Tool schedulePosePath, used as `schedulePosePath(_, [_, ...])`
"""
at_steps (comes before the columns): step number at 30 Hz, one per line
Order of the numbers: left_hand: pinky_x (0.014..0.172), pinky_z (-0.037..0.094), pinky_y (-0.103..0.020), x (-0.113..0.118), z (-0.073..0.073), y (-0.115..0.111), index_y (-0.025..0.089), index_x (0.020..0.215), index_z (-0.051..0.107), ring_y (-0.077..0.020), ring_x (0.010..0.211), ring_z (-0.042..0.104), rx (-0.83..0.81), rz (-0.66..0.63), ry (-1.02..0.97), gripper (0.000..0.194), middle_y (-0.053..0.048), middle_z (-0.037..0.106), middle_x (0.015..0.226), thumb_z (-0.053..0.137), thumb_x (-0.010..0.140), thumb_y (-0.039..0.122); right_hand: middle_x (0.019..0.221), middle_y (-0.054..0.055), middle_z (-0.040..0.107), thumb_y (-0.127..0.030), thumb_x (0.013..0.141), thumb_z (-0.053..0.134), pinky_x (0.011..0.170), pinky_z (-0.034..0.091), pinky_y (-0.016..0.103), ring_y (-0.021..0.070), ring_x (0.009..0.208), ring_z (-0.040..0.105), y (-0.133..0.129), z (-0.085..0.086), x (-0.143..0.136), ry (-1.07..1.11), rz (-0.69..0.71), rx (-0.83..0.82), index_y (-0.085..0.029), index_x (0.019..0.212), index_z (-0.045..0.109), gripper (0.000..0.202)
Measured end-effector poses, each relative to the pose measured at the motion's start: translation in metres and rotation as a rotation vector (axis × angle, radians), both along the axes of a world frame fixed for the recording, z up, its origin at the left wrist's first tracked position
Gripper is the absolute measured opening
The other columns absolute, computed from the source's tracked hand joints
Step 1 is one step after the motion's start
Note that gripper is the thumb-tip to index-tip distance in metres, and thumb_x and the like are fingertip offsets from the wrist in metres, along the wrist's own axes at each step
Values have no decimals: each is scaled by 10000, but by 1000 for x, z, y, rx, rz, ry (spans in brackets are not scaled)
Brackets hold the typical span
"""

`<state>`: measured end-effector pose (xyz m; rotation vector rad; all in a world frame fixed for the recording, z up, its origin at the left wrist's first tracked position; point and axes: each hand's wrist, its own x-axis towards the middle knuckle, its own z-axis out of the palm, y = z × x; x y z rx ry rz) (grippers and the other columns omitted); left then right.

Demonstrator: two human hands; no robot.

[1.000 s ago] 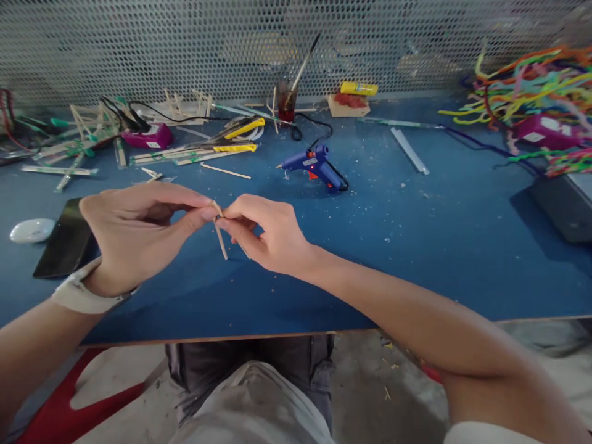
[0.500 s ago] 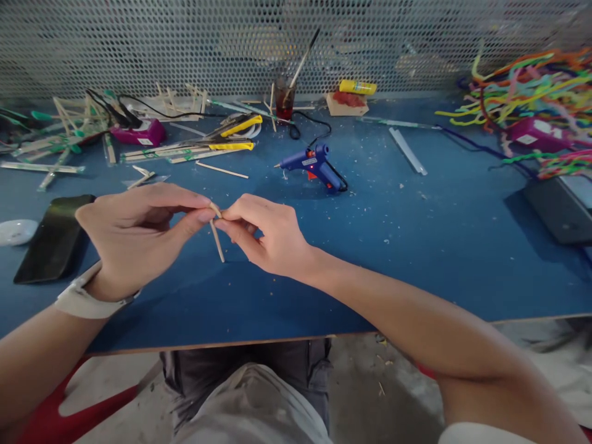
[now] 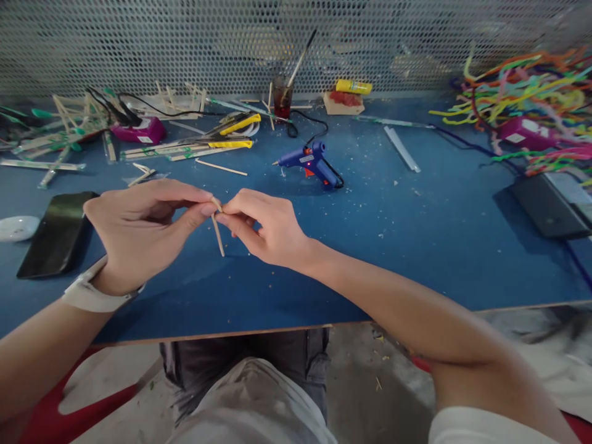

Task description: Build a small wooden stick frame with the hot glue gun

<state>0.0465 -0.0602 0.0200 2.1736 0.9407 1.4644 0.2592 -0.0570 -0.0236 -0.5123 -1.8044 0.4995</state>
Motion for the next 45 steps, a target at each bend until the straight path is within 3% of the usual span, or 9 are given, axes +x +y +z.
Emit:
schedulePosePath(6, [773,702,-234,-1,-1,1,360,1137,893,-125,893,850,9,1,-10,190,62,896,1052,900,1018,213,856,-34,736,-278,1104,811,581,565,166,68,685,752,-6,4,-5,77,-6,-117,-191,969,733,178])
schedulePosePath(21, [753,716,-284,-6,6,0,381,1062,912,-158,839,844,-7,-49,-18,205,55,896,999,899,998,187,860,-16,767,-280,1107,803,606,605,172,84,680,768,-5,13,-1,-28,-4,-69,-197,983,769,153])
schedulePosePath(28, [804,718,-244,-2,0,0,285,1048,892,-153,854,847,-67,-75,-62,112,10,890,989,902,989,191,833,-10,751,-289,1090,817,618,596,186,88,676,715,-1,8,1,-19,4,-49,-190,974,753,166])
schedulePosePath(32, [763,709,-247,4,-5,-2,259,1207,830,-170,871,852,-270,-103,-200,289,-14,874,988,961,953,300,773,-27,723,-292,1076,818,582,567,179,80,630,672,1,7,0,-7,-29,-32,-195,915,724,210])
schedulePosePath(35, [740,711,-285,8,-3,-2,249,1191,785,-197,854,844,-411,-110,-259,441,-25,861,952,1028,885,455,747,-32,729,-274,1045,835,564,564,179,80,601,663,2,9,0,4,-35,-38,-195,884,718,215])
schedulePosePath(42, [768,717,-295,11,6,-1,238,1111,754,-195,837,845,-438,-150,-340,517,-8,850,913,1083,818,508,738,-52,740,-255,1025,854,551,555,174,69,580,671,-3,24,4,-41,29,-140,-186,896,738,187])
schedulePosePath(45, [751,715,-296,9,5,3,231,1099,741,-192,807,838,-459,-138,-359,566,-15,847,906,1097,785,538,794,-26,794,-279,1002,897,574,533,205,91,663,723,5,43,15,-114,-65,-87,-190,942,778,160])
